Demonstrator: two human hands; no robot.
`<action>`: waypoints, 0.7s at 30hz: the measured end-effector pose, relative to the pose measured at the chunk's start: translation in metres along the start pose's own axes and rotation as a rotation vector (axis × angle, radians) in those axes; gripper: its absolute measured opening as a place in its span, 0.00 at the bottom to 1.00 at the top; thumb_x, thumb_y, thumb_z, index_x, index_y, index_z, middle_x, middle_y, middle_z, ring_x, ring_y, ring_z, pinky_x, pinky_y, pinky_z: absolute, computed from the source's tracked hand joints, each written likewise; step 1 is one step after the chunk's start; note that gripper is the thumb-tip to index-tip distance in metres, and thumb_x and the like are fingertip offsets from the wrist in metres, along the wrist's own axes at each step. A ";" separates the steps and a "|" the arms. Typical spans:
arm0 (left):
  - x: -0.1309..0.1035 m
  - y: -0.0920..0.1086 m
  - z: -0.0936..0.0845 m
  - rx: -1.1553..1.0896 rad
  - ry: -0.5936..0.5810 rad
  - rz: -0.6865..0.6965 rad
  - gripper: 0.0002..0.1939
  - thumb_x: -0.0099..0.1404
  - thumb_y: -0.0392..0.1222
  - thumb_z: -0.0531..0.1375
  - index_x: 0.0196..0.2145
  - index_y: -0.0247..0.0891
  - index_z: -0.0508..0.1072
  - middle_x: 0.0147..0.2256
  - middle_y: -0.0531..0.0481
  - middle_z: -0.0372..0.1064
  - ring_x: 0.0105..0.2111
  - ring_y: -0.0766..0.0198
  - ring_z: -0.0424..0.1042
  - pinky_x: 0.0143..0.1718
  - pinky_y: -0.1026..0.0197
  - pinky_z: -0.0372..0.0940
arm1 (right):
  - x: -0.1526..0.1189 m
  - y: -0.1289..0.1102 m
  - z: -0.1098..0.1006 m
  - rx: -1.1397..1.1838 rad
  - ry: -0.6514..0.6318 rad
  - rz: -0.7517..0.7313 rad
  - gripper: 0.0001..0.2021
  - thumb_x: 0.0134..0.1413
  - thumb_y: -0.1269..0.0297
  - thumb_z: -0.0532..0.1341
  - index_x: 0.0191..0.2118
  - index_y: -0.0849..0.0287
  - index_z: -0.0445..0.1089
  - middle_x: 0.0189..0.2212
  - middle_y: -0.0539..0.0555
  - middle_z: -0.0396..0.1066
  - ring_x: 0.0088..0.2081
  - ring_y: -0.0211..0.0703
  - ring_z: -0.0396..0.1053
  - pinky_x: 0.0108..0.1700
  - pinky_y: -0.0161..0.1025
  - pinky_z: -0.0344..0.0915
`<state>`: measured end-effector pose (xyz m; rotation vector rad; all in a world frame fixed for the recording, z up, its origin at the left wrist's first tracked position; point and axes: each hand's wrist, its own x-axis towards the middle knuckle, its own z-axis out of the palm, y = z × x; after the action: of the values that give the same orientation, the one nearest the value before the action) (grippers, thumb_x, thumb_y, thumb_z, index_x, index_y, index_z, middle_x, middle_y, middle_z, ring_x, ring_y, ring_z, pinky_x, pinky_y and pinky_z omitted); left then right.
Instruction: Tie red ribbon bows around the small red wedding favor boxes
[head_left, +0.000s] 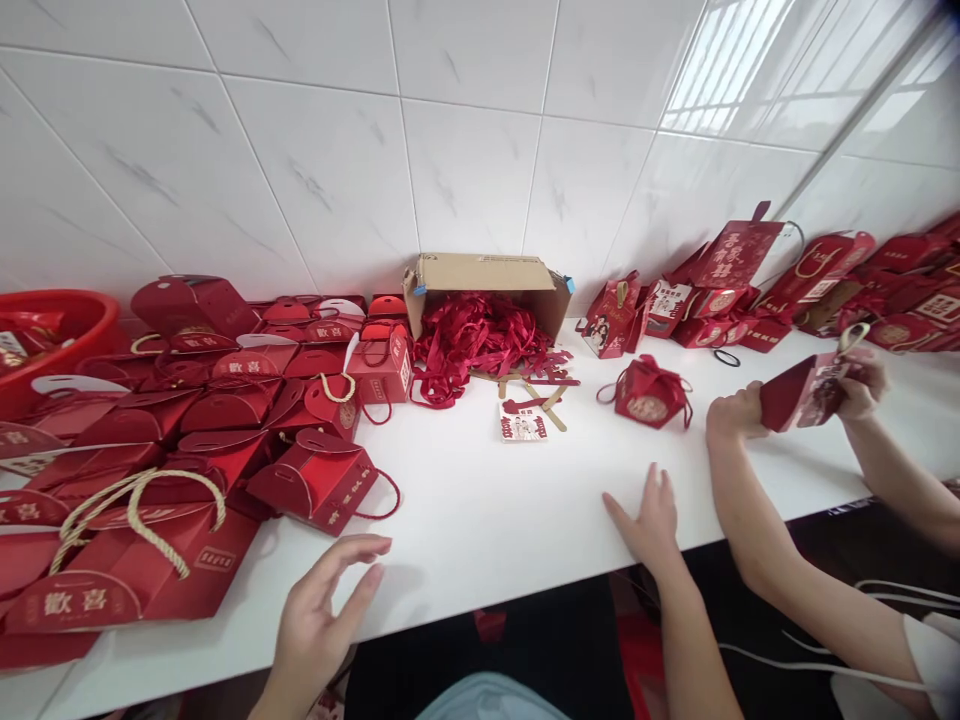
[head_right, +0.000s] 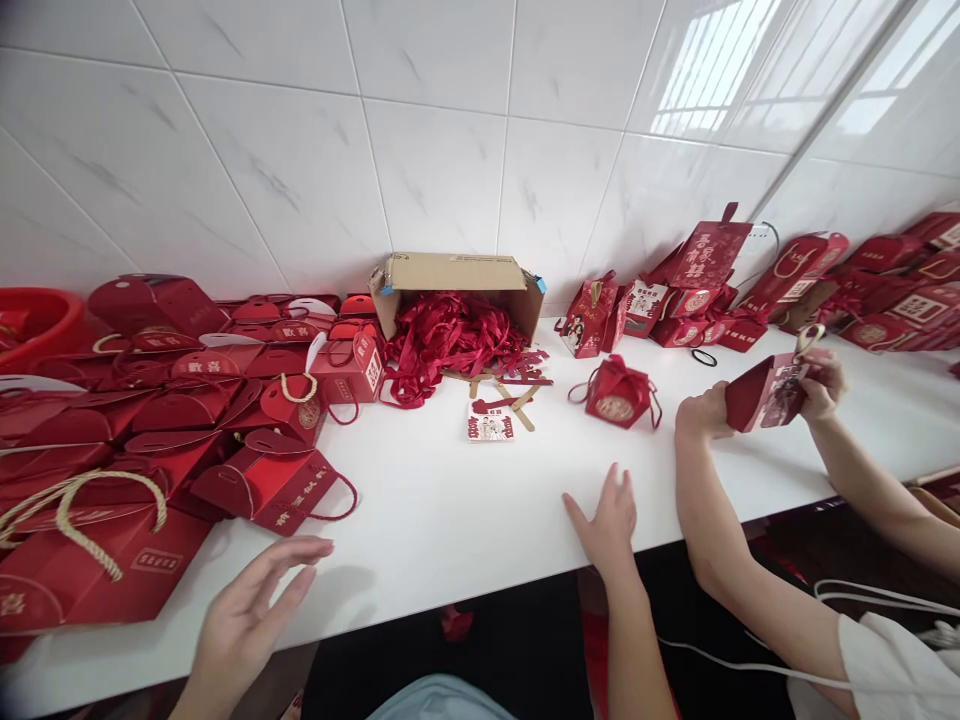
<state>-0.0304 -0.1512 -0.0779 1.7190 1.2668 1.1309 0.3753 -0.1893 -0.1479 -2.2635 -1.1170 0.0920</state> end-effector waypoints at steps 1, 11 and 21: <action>0.000 0.001 -0.003 0.042 0.099 0.073 0.06 0.63 0.43 0.59 0.38 0.41 0.71 0.38 0.46 0.72 0.41 0.56 0.72 0.46 0.53 0.67 | -0.003 -0.001 0.006 -0.052 -0.056 -0.042 0.41 0.56 0.44 0.50 0.66 0.70 0.45 0.65 0.71 0.40 0.66 0.68 0.39 0.62 0.61 0.43; 0.053 -0.019 -0.019 0.725 0.448 0.401 0.30 0.56 0.42 0.66 0.56 0.40 0.65 0.62 0.37 0.54 0.60 0.39 0.56 0.59 0.37 0.52 | -0.021 -0.035 0.023 -0.104 -0.218 -0.106 0.28 0.61 0.54 0.47 0.63 0.61 0.57 0.66 0.66 0.45 0.67 0.67 0.36 0.61 0.71 0.35; 0.050 -0.025 -0.011 0.741 0.405 0.447 0.17 0.60 0.39 0.63 0.47 0.40 0.69 0.54 0.38 0.65 0.59 0.41 0.57 0.59 0.37 0.51 | 0.009 -0.116 0.033 0.265 -0.390 -0.498 0.21 0.61 0.64 0.52 0.59 0.60 0.62 0.63 0.63 0.55 0.65 0.54 0.49 0.62 0.60 0.53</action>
<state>-0.0419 -0.0958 -0.0848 2.4973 1.7521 1.4225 0.2895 -0.1126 -0.1097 -1.7189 -1.7285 0.4629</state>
